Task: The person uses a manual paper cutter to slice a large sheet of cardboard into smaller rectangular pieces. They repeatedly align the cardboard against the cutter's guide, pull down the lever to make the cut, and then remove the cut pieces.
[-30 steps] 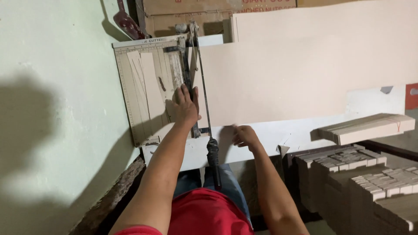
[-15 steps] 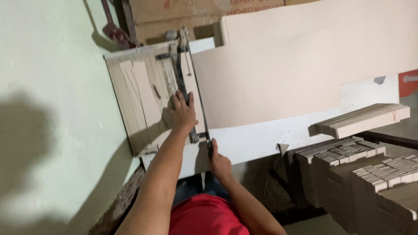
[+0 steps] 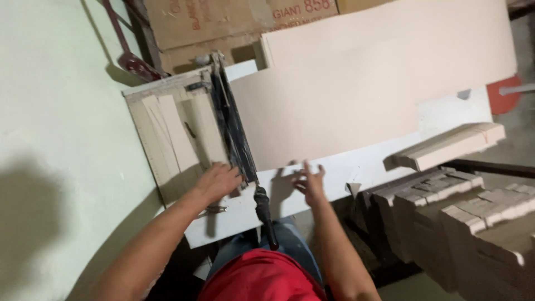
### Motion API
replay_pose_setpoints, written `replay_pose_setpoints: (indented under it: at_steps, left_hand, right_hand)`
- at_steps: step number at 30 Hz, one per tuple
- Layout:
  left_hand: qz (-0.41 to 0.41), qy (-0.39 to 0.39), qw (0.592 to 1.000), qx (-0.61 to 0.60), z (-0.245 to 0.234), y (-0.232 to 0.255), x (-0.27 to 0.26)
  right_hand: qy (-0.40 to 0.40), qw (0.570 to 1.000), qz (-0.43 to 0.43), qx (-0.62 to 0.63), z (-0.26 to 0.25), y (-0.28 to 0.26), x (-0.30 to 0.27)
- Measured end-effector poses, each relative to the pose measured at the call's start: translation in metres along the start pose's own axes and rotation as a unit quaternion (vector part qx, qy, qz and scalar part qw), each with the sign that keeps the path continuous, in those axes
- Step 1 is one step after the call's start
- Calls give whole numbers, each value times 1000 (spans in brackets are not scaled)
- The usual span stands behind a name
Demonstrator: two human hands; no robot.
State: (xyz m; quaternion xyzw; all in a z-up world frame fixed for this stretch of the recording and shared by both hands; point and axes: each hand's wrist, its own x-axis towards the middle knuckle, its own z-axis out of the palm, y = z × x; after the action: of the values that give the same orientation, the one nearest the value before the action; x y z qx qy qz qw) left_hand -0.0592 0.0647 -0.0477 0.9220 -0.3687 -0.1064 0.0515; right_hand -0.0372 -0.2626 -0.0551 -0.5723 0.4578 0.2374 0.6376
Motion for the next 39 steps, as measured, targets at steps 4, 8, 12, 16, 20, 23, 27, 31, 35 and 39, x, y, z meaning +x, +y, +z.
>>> replay_pose_setpoints:
  at_steps: [4,8,12,16,20,23,27,31,35,39]
  left_hand:
    - [-98,-123,986,-48,-36,-36,-39]
    - [-224,-250,938,-85,-44,-61,-46]
    - [-286,-138,944,-92,-25,-55,-27]
    - [-368,-107,896,-224,-97,-35,29]
    - [-412,-75,855,-306,-94,-29,45]
    - [-421,-70,839,-338,-90,-35,48]
    - [-396,-105,853,-324,-99,-24,51]
    - [-408,-152,861,-262,-87,-24,69]
    - [-439,-176,850,-234,-53,-24,83]
    - [-447,-212,850,-184,-33,-25,89]
  right_hand:
    - [-58,994,13,93,-5,-28,14]
    - [-74,989,-10,128,-39,-6,37]
    - [-97,995,-3,-14,-14,-12,7]
    - [-90,996,2,-29,2,1,11]
    - [-75,995,15,-61,-21,20,-5]
    - [-70,994,3,-82,-7,7,-9]
    - [-92,989,-13,-111,16,-20,-14]
    - [-82,991,-24,-106,29,-31,-10]
    - [-103,937,-26,-334,25,-37,0]
    - [-166,801,-129,-560,72,-81,-139]
